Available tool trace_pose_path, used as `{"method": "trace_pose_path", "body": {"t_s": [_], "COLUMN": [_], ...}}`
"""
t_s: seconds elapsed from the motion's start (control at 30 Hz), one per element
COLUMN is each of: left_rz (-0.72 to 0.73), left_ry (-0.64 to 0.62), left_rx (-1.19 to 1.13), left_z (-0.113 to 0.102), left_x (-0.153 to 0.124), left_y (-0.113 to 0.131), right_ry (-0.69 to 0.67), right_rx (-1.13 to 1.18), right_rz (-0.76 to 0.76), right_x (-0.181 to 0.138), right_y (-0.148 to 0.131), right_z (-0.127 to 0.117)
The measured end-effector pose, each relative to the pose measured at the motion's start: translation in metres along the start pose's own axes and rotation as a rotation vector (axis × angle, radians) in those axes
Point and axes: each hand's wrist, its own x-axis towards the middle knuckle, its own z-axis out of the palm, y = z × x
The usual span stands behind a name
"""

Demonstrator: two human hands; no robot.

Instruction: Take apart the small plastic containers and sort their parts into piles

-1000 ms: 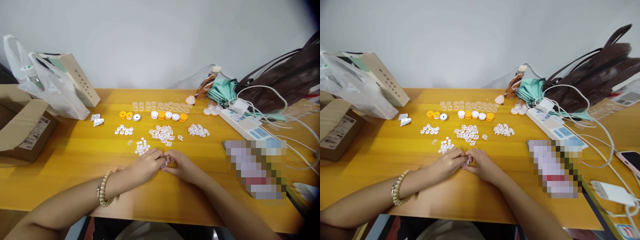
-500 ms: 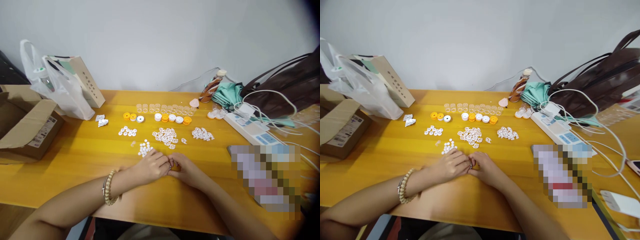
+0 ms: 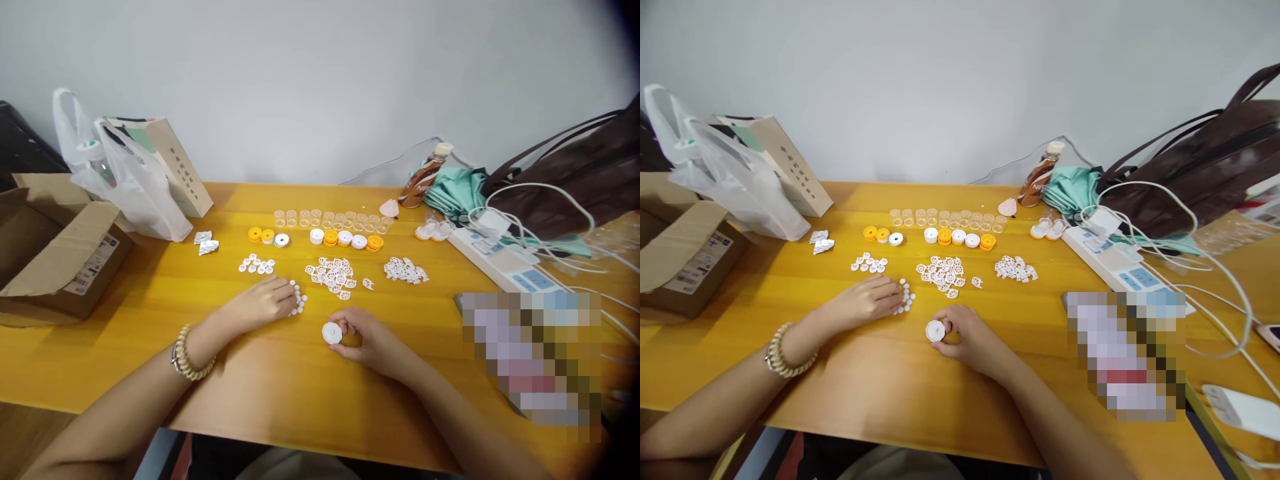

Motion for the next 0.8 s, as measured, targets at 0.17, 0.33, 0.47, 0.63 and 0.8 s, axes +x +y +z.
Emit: {"method": "trace_pose_path", "body": {"t_s": [0.17,0.33,0.47,0.63,0.8], "left_rz": [-0.045,0.040,0.054,0.052,-0.147], "left_ry": [0.115,0.130,0.106,0.140,0.277], "left_rx": [-0.129,-0.186,-0.228,-0.245,-0.182], "left_z": [-0.009,-0.010,-0.004,-0.013,-0.016], "left_x": [0.008,0.023,0.031,0.027,0.017], "left_y": [0.011,0.042,0.056,0.053,0.019], "right_ry": [-0.016,0.024,0.028,0.037,0.101], "right_rx": [0.032,0.126,0.213,0.348,0.323], "right_rz": [-0.004,0.006,-0.003,0.002,0.019], "right_x": [0.000,-0.002,-0.003,-0.003,-0.004], "right_y": [-0.003,0.001,0.004,0.003,0.006], "right_z": [-0.002,-0.003,-0.004,-0.003,-0.002]}}
